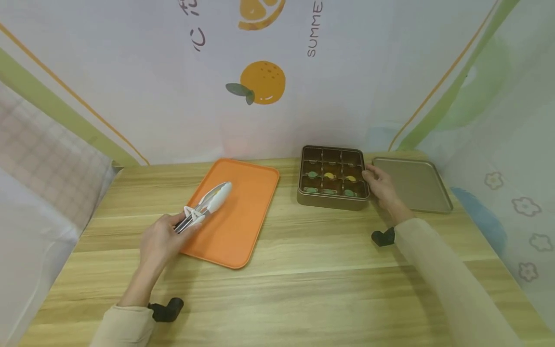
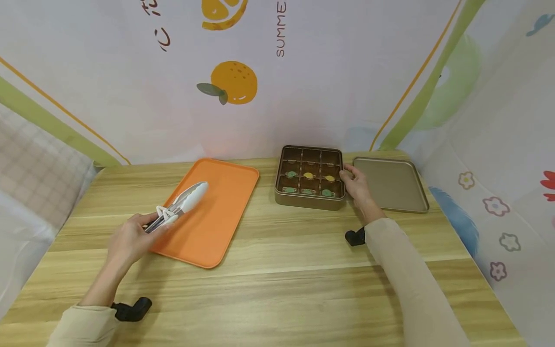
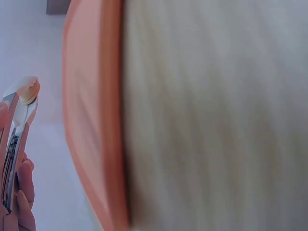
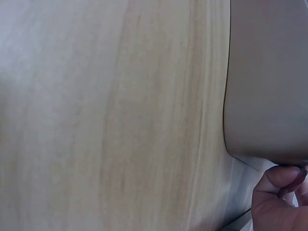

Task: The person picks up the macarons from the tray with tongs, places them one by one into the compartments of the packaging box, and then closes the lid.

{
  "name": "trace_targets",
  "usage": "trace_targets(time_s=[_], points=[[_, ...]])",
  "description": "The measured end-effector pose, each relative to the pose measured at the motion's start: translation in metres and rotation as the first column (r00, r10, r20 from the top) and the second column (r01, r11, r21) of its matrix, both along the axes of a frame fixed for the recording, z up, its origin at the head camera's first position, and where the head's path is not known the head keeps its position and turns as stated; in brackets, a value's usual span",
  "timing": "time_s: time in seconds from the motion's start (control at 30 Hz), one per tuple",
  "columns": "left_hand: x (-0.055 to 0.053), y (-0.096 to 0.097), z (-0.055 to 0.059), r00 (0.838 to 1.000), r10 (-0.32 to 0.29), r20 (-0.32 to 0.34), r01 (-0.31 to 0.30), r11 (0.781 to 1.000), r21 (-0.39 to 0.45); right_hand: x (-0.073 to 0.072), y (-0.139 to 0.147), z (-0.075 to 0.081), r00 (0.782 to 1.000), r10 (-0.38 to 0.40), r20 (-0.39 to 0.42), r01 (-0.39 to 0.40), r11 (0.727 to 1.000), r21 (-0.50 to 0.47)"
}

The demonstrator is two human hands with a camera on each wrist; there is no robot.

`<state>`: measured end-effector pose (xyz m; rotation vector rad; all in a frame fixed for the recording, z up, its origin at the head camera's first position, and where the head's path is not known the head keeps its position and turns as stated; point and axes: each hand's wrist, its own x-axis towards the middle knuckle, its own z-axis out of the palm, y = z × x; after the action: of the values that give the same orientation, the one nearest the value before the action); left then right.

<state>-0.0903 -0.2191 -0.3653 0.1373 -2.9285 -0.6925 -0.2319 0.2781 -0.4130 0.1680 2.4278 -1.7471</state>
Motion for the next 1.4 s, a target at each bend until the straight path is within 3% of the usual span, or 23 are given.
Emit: trace_targets(time_s=[0.57,0.93,1.17,1.4], points=[[-0.063,0.067,0.013,0.991,-0.129,0.045,0.127,0.991,0.052,-0.001,0.000,-0.005,1.000,-0.023,-0.009,0.023,1.000,-0.002],[-0.094,0.111,0.016,0.982,-0.162,0.093,0.154,0.984,0.092,0.000,-0.002,-0.009,1.000,-0.025,-0.014,0.025,1.000,-0.016],[-0.105,0.129,0.017,0.985,-0.145,0.098,0.135,0.986,0.103,0.000,-0.004,-0.010,1.000,0.004,-0.016,-0.005,0.999,-0.042],[-0.098,0.118,0.014,0.981,-0.168,0.097,0.157,0.981,0.116,-0.004,0.000,-0.006,1.000,-0.013,-0.021,0.012,0.999,-0.048]])
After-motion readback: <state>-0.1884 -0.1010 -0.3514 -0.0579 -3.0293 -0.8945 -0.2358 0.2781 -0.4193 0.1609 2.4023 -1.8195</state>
